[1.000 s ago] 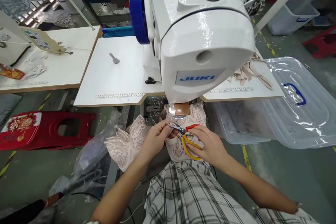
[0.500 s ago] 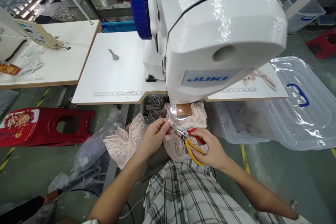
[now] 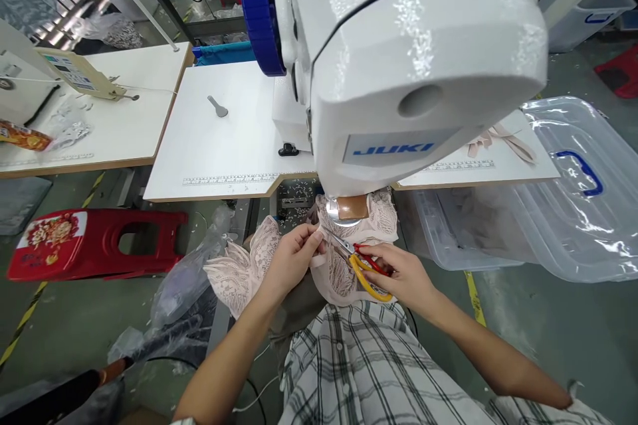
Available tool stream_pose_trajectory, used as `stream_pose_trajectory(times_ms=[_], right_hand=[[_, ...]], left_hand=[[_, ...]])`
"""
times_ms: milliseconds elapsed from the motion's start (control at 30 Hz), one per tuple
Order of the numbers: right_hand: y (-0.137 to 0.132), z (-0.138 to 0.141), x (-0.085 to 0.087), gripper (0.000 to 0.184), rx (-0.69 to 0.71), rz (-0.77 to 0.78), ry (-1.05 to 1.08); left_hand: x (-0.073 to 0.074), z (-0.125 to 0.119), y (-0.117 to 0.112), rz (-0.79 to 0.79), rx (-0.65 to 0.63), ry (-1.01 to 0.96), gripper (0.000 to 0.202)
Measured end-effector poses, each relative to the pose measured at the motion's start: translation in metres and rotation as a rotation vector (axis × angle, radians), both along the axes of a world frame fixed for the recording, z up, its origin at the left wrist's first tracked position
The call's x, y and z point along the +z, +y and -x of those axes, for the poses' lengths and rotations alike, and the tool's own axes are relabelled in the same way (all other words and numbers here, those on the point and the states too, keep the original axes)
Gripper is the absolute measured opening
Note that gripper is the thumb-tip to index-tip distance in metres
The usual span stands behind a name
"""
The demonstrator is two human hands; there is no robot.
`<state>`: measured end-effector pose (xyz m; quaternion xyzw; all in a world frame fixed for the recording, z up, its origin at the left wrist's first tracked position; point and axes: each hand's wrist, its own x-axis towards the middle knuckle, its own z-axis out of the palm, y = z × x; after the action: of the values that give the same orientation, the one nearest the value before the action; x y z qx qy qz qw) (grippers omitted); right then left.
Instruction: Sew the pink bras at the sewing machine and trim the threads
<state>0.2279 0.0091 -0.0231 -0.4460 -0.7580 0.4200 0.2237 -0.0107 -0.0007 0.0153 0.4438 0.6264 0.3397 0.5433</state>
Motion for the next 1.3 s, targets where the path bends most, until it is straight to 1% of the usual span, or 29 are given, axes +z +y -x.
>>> stream_pose_trajectory(times_ms=[100,167,233,300,333,367,433,500,533,567,600,633,667,700,733,767,800,833,867,900,933,1000,1033,1067,1133,1200,1267,1300], right_hand=[[-0.003,-0.015,-0.005,0.029,-0.055,0.024,-0.015],[0.002,-0.028,-0.008,0.028,-0.076,0.027,-0.043],[0.018,-0.042,-0.008,0.027,-0.110,-0.023,-0.100],[0.050,-0.055,-0.006,0.029,-0.178,-0.137,-0.196],[0.070,-0.060,-0.004,0.030,-0.217,-0.203,-0.255],[0.092,-0.064,-0.002,0.032,-0.273,-0.266,-0.316],[0.136,-0.070,0.003,0.033,-0.376,-0.350,-0.414],[0.167,-0.072,0.010,0.031,-0.359,-0.407,-0.470],[0.174,-0.071,0.014,0.032,-0.348,-0.437,-0.477],[0.173,-0.068,0.018,0.032,-0.340,-0.455,-0.463],[0.166,-0.064,0.022,0.033,-0.339,-0.454,-0.422],[0.152,-0.058,0.026,0.034,-0.318,-0.429,-0.363],[0.134,-0.050,0.028,0.035,-0.280,-0.362,-0.283],[0.112,-0.042,0.029,0.033,-0.184,-0.267,-0.186],[0.090,-0.034,0.028,0.033,0.016,-0.144,-0.116],[0.068,-0.026,0.026,0.038,0.194,-0.048,-0.068],[0.049,-0.018,0.024,0.053,0.280,-0.003,-0.026],[0.032,-0.011,0.021,0.066,0.297,0.019,0.021],[0.020,-0.004,0.018,0.075,0.280,0.048,0.091],[0.011,0.003,0.016,0.078,0.213,0.081,0.175],[0.007,0.008,0.016,0.076,0.111,0.125,0.268],[0.007,0.017,0.020,0.062,-0.115,0.225,0.419],[0.011,0.021,0.023,0.054,-0.214,0.261,0.460],[0.018,0.024,0.028,0.045,-0.283,0.278,0.482],[0.036,0.028,0.038,0.031,-0.346,0.264,0.501],[0.057,0.031,0.044,0.024,-0.369,0.219,0.495],[0.078,0.032,0.047,0.020,-0.368,0.168,0.434],[0.088,0.033,0.047,0.019,-0.345,0.145,0.391]], left_hand=[[0.002,0.003,0.000,-0.010,0.052,0.031,0.030],[0.001,0.007,-0.001,-0.086,0.051,0.168,0.027],[-0.002,0.011,-0.002,-0.182,0.027,0.364,0.024],[-0.005,0.014,-0.002,-0.240,-0.011,0.507,0.027],[-0.005,0.015,-0.001,-0.239,-0.038,0.526,0.028],[-0.004,0.016,0.000,-0.219,-0.068,0.514,0.028],[0.000,0.017,0.004,-0.147,-0.155,0.423,0.028],[0.007,0.020,0.009,-0.077,-0.253,0.317,0.030],[0.010,0.021,0.011,-0.054,-0.292,0.300,0.031],[0.012,0.023,0.012,-0.046,-0.313,0.315,0.032],[0.013,0.023,0.013,-0.054,-0.317,0.361,0.031],[0.013,0.022,0.012,-0.094,-0.306,0.437,0.029],[0.011,0.019,0.011,-0.165,-0.281,0.527,0.027],[0.008,0.015,0.008,-0.268,-0.254,0.605,0.025],[0.005,0.008,0.005,-0.392,-0.242,0.655,0.026],[0.002,0.000,0.001,-0.513,-0.249,0.676,0.028],[0.000,-0.009,-0.002,-0.610,-0.276,0.677,0.030],[-0.002,-0.019,-0.006,-0.678,-0.313,0.664,0.033],[-0.002,-0.029,-0.009,-0.716,-0.356,0.645,0.035],[-0.001,-0.038,-0.011,-0.728,-0.382,0.627,0.036],[0.002,-0.046,-0.012,-0.709,-0.379,0.606,0.035],[0.008,-0.058,-0.010,-0.600,-0.303,0.513,0.035],[0.012,-0.062,-0.007,-0.526,-0.245,0.447,0.037],[0.015,-0.064,-0.004,-0.454,-0.181,0.387,0.039],[0.017,-0.065,0.001,-0.363,-0.067,0.322,0.041],[0.016,-0.062,0.005,-0.355,0.018,0.354,0.034],[0.013,-0.056,0.007,-0.401,0.034,0.457,0.025],[0.011,-0.052,0.008,-0.441,0.019,0.526,0.027]])
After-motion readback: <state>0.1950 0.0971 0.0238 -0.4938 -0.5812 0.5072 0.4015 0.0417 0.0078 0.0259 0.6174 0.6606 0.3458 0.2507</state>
